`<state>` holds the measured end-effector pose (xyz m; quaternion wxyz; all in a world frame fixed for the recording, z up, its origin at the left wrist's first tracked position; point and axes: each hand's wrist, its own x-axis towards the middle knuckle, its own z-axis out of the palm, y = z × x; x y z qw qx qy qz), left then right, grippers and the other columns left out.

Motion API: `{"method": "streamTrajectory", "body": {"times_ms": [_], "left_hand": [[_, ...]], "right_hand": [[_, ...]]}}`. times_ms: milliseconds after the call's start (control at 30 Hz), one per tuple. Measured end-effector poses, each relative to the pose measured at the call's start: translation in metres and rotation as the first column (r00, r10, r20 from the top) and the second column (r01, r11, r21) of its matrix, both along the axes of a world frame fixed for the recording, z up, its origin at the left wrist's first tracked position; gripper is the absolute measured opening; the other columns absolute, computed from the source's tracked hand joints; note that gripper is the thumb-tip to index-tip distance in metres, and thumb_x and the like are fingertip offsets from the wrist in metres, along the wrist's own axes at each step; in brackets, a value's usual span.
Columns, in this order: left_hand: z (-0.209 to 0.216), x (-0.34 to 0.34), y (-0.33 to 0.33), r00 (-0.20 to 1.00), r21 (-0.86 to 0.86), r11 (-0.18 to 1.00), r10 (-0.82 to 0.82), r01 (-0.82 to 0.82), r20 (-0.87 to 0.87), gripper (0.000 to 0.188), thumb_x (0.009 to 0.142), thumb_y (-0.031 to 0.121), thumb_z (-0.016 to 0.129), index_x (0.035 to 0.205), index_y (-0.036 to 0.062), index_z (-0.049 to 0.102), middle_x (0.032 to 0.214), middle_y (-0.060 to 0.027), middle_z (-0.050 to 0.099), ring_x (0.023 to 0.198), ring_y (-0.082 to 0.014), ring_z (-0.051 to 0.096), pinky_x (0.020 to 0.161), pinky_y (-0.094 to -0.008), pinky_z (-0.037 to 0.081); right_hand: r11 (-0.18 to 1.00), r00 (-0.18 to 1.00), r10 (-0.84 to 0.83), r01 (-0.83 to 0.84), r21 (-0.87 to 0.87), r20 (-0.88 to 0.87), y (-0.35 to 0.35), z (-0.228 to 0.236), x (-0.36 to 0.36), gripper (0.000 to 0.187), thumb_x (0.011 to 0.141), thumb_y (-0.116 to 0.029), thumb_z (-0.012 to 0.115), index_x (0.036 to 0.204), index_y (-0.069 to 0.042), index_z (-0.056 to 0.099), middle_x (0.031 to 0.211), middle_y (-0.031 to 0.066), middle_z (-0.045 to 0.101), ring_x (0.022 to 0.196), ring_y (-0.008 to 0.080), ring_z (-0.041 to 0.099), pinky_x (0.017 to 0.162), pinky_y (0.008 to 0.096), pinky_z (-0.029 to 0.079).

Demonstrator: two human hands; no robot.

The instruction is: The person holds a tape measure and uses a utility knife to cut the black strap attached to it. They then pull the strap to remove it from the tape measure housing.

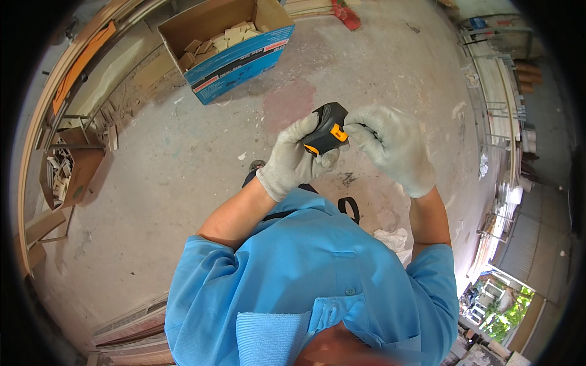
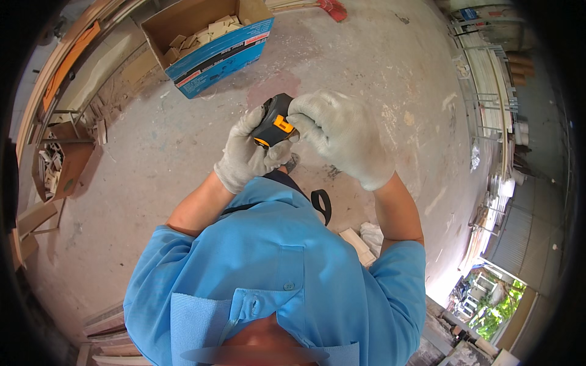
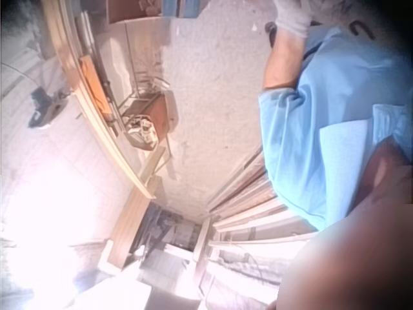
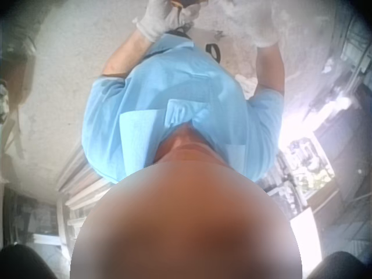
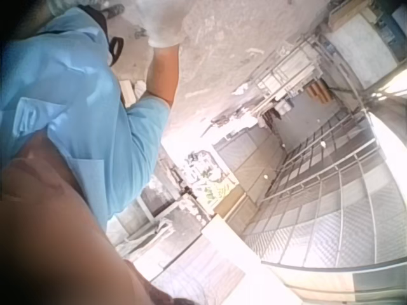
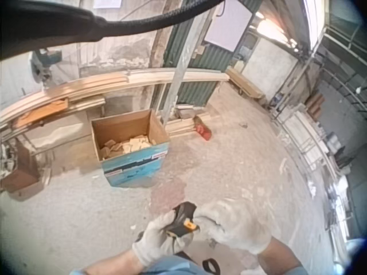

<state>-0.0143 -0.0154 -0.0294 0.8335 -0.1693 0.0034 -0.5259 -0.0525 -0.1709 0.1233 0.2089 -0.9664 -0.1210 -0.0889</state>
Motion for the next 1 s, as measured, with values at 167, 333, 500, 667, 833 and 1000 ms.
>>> {"method": "streamTrajectory", "body": {"times_ms": [167, 333, 500, 667, 833, 1000], "left_hand": [[0.0008, -0.0012, -0.0006, 1.0, 0.015, 1.0, 0.005, -0.004, -0.016, 0.053, 0.105, 0.039, 0.059, 0.132, -0.0056, 0.054, 0.108, -0.0283, 0.066, 0.077, -0.0308, 0.073, 0.062, -0.0321, 0.063], [0.0003, -0.0016, 0.0005, 1.0, 0.072, 0.997, 0.028, -0.028, 0.004, 0.059, 0.106, 0.048, 0.054, 0.131, -0.0051, 0.054, 0.106, -0.0256, 0.066, 0.074, -0.0262, 0.071, 0.057, -0.0319, 0.058], [-0.0027, -0.0011, 0.0017, 1.0, 0.096, 0.995, 0.004, -0.004, 0.005, 0.059, 0.105, 0.047, 0.056, 0.134, -0.0032, 0.053, 0.108, -0.027, 0.065, 0.073, -0.0261, 0.07, 0.056, -0.0315, 0.058], [-0.0053, -0.0019, 0.0032, 1.0, 0.133, 0.991, 0.003, -0.002, -0.01, 0.057, 0.104, 0.046, 0.057, 0.136, -0.0016, 0.053, 0.109, -0.0282, 0.065, 0.073, -0.0254, 0.07, 0.056, -0.0316, 0.057], [-0.0056, -0.0027, 0.0034, 0.999, 0.102, 0.994, 0.034, -0.036, 0.027, 0.057, 0.105, 0.047, 0.055, 0.137, 0.0007, 0.053, 0.112, -0.0277, 0.065, 0.072, -0.0245, 0.07, 0.056, -0.0313, 0.057], [-0.0052, -0.0024, 0.0039, 0.995, 0.086, 0.996, 0.028, -0.036, 0.093, 0.056, 0.104, 0.046, 0.056, 0.137, 0.0015, 0.054, 0.116, -0.0257, 0.064, 0.072, -0.0238, 0.069, 0.054, -0.0302, 0.055]], "right_hand": [[0.999, 1.0, 0.006, -0.007, -0.044, -0.021, 0.0021, -0.0004, -0.0017, 0.009, 0.086, -0.009, 0.078, 0.093, -0.007, 0.073, 0.083, 0.0071, 0.072, 0.07, 0.0212, 0.069, 0.062, 0.0324, 0.053], [0.999, 0.998, -0.036, 0.037, 0.024, -0.046, 0.003, -0.0019, 0.0015, 0.01, 0.085, -0.009, 0.079, 0.093, -0.008, 0.074, 0.081, 0.0067, 0.071, 0.07, 0.0216, 0.068, 0.062, 0.0329, 0.053], [0.997, 0.998, 0.063, -0.063, -0.049, -0.004, -0.0003, -0.0016, 0.0036, 0.012, 0.084, -0.01, 0.081, 0.094, -0.008, 0.074, 0.081, 0.0065, 0.071, 0.07, 0.0229, 0.069, 0.062, 0.033, 0.054], [0.997, 0.997, 0.08, -0.08, -0.004, -0.002, -0.0013, 0.0004, 0.0036, 0.015, 0.084, -0.007, 0.081, 0.098, -0.008, 0.075, 0.085, 0.0084, 0.073, 0.073, 0.0232, 0.071, 0.063, 0.0325, 0.055], [0.998, 0.999, 0.046, -0.046, 0.054, -0.006, 0.0024, 0.0032, 0.0011, 0.018, 0.083, -0.005, 0.081, 0.101, -0.005, 0.075, 0.088, 0.0103, 0.074, 0.074, 0.0224, 0.072, 0.063, 0.0315, 0.055], [0.997, 0.999, 0.054, -0.054, 0.057, -0.006, 0.0041, 0.007, 0.0008, 0.016, 0.083, -0.004, 0.08, 0.098, -0.004, 0.074, 0.086, 0.0101, 0.073, 0.07, 0.0213, 0.07, 0.061, 0.0315, 0.054]]}}
